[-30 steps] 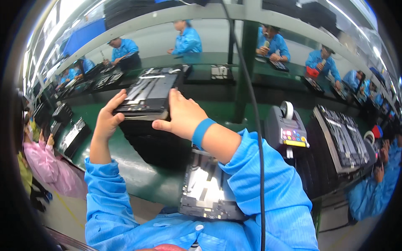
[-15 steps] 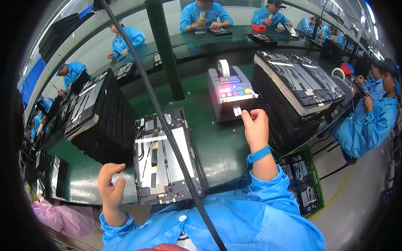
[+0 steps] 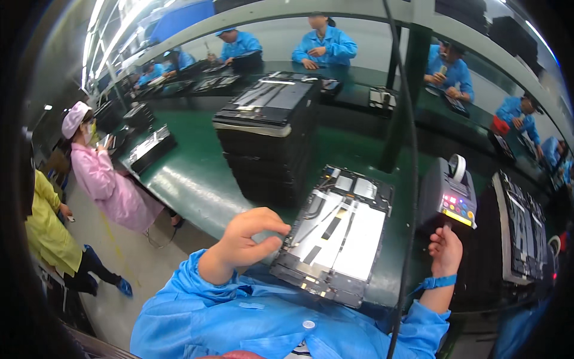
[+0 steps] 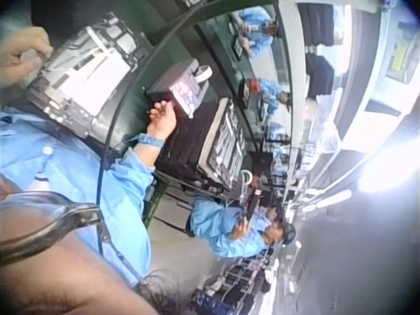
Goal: The person applies white adhesive tape to the internal components of a black electronic device chassis. They then load a roll of tape into a dispensing machine and pull the tape through the mechanism.
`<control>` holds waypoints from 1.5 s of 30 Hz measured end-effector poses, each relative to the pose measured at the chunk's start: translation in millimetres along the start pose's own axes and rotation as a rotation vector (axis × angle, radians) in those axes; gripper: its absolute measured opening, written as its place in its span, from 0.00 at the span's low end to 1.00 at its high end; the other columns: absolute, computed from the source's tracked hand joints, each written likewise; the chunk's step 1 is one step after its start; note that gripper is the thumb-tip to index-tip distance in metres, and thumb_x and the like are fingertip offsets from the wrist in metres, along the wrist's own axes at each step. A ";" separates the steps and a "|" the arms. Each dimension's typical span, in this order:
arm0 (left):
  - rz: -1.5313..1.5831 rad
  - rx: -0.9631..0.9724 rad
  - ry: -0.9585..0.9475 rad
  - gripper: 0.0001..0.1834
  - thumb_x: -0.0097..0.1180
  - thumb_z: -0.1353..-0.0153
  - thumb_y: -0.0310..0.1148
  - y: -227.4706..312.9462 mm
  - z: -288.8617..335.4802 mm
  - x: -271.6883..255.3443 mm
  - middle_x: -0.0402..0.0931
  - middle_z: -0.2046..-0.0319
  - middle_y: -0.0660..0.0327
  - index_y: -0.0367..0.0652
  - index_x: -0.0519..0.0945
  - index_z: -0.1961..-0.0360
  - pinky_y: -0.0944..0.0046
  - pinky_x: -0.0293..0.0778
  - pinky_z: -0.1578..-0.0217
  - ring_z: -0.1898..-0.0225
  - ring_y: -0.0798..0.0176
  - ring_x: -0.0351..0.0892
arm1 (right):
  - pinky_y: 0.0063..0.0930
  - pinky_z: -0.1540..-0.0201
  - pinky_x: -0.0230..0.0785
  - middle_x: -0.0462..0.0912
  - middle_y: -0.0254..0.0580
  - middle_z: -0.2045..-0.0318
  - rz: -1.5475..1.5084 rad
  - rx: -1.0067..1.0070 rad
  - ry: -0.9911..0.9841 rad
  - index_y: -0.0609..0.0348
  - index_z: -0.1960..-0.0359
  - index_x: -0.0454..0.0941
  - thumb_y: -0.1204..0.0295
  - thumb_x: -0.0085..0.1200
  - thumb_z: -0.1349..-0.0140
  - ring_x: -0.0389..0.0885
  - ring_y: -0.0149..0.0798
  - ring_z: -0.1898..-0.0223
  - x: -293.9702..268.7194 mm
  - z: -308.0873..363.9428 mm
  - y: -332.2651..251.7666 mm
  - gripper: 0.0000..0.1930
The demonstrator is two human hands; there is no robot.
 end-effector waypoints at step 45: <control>-0.217 -0.370 -0.094 0.23 0.60 0.51 0.32 -84.6 -45.6 32.0 0.73 0.65 0.53 0.35 0.75 0.52 0.62 0.71 0.69 0.70 0.57 0.73 | 0.29 0.67 0.69 0.76 0.39 0.72 0.849 -0.721 -0.818 0.60 0.58 0.70 0.77 0.57 0.49 0.76 0.35 0.70 298.7 78.5 -69.6 0.16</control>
Point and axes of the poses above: each hand's wrist, its own z-axis away from the middle knuckle, its own x-axis out of the palm, y = z × x, the point moved 9 cm from there along -z, towards the middle knuckle
